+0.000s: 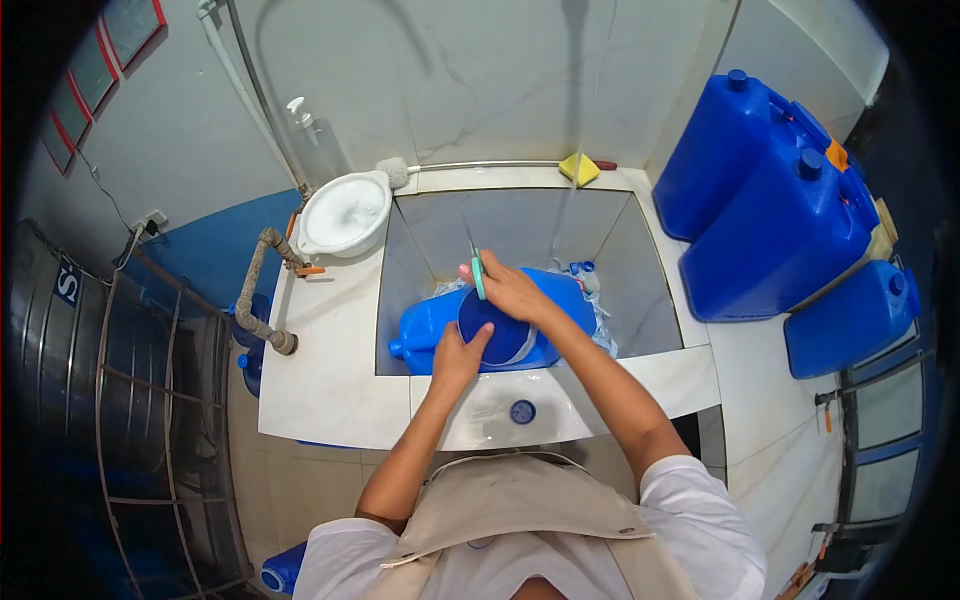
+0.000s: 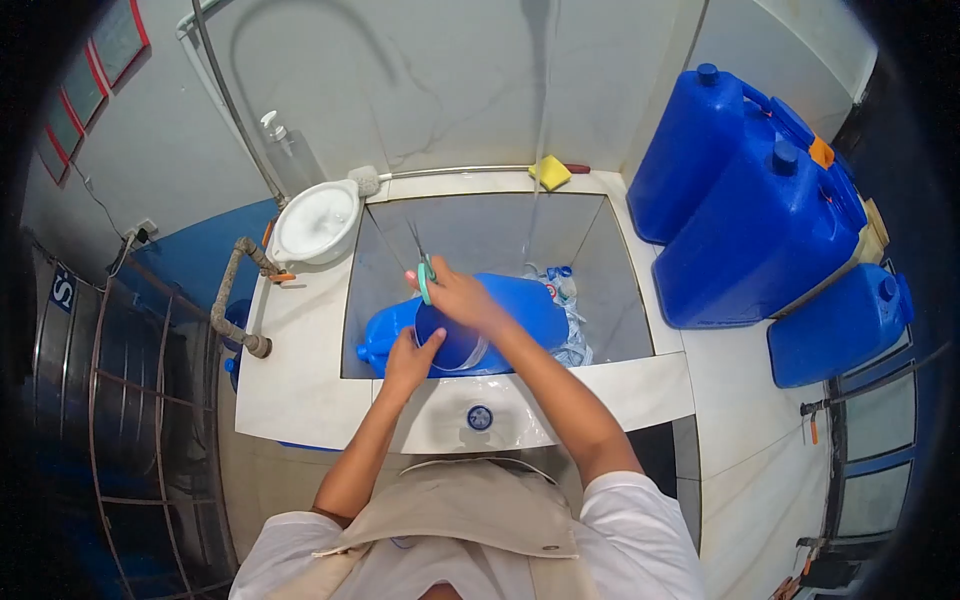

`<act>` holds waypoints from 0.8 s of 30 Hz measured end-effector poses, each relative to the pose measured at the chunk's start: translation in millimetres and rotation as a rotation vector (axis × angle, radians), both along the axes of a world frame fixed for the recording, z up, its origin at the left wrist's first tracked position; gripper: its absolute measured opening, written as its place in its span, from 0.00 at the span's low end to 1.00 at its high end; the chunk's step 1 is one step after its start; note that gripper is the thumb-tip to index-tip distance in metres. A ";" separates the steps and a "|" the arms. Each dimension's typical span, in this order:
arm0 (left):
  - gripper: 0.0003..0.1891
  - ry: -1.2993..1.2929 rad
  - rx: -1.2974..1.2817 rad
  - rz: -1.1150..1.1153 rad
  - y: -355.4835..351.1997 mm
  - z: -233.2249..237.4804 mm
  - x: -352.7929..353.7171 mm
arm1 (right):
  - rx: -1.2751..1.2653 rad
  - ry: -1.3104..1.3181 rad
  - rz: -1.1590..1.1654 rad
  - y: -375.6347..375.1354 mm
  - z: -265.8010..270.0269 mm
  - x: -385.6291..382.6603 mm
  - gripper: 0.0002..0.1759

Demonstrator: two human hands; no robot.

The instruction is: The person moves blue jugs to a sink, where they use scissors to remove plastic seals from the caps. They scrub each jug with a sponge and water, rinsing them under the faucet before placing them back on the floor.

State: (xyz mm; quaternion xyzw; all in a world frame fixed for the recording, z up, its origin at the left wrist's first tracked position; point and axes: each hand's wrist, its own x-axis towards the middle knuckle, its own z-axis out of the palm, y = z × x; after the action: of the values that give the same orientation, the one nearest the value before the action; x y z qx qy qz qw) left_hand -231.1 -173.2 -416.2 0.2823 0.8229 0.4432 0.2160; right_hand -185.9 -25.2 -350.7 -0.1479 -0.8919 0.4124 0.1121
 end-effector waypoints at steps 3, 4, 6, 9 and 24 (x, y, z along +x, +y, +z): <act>0.24 -0.423 0.156 0.065 -14.1 17.0 18.0 | -0.162 -0.013 0.264 13.7 -3.9 -38.2 0.32; 0.24 -0.780 0.244 0.104 -19.8 25.8 27.1 | -0.400 -0.139 0.358 15.6 -5.5 -51.7 0.31; 0.22 -0.890 0.225 0.155 -27.8 30.4 33.0 | -0.498 -0.072 0.349 21.9 -10.0 -70.7 0.28; 0.20 -0.235 -0.127 -0.301 -40.6 36.8 5.4 | -0.490 0.480 0.005 22.2 -5.8 -69.3 0.24; 0.29 0.186 -0.083 0.012 8.9 26.3 -20.0 | -0.221 0.038 -0.278 -23.9 19.8 23.6 0.23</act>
State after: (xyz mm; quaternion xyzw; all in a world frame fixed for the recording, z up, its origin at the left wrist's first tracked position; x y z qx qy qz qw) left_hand -251.1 -164.3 -389.9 0.3083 0.8588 0.3817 0.1476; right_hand -162.3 -49.1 -330.9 -0.2732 -0.8100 0.4910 0.1678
